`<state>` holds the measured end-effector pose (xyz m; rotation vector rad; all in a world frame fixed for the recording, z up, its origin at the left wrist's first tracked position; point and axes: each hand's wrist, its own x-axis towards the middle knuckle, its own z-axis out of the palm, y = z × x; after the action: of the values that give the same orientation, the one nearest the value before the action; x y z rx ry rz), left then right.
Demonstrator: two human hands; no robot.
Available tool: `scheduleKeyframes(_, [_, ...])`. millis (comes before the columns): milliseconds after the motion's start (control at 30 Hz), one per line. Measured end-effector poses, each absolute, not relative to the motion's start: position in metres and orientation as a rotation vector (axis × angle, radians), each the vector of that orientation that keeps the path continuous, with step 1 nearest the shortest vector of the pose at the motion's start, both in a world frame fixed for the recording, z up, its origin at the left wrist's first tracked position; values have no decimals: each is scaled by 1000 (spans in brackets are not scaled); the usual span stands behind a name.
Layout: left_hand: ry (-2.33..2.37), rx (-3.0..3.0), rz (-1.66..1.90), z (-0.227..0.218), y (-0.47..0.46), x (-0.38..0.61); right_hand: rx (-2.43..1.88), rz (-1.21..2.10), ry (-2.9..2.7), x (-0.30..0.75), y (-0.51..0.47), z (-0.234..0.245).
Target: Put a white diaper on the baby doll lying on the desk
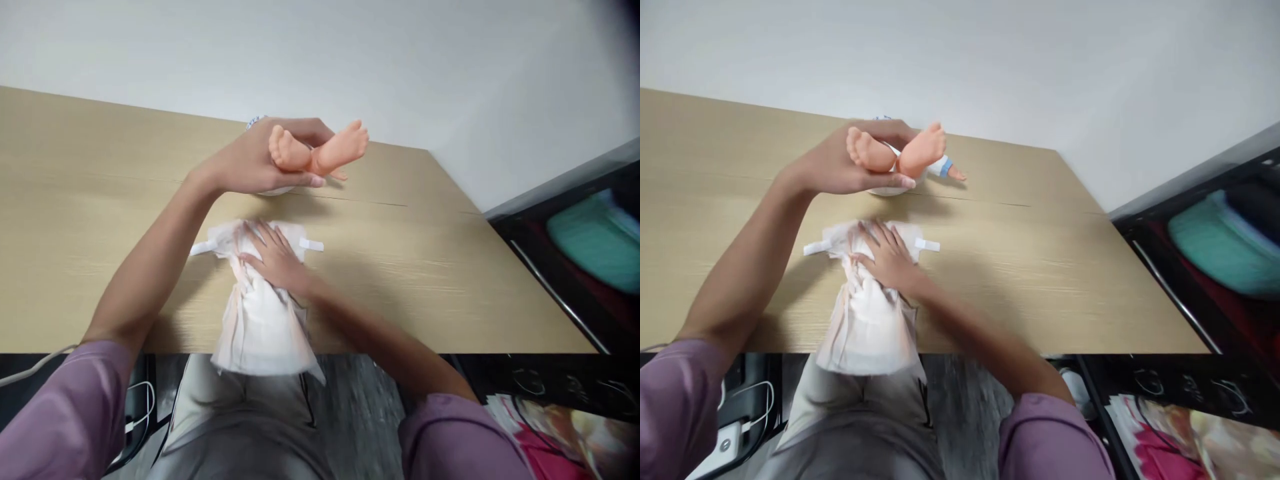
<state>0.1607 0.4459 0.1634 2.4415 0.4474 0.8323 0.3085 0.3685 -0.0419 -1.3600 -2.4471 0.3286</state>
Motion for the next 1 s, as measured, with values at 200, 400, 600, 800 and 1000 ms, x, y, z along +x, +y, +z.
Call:
scheduleKeyframes(200, [505, 2425, 855, 168, 447, 158, -1323, 364, -2470, 316, 479, -34])
scheduleKeyframes(400, [477, 2423, 894, 165, 449, 155, -1186, 519, -2412, 328, 530, -19])
scheduleKeyframes(600, [367, 2421, 902, 156, 444, 152, -1184, 587, -2398, 364, 486, 0])
scheduleKeyframes(800, [441, 2375, 877, 126, 439, 150, -1302, 296, -1935, 395, 386, 7])
scheduleKeyframes(1000, [445, 2393, 896, 112, 432, 143, -1138, 241, -1891, 372, 379, 22])
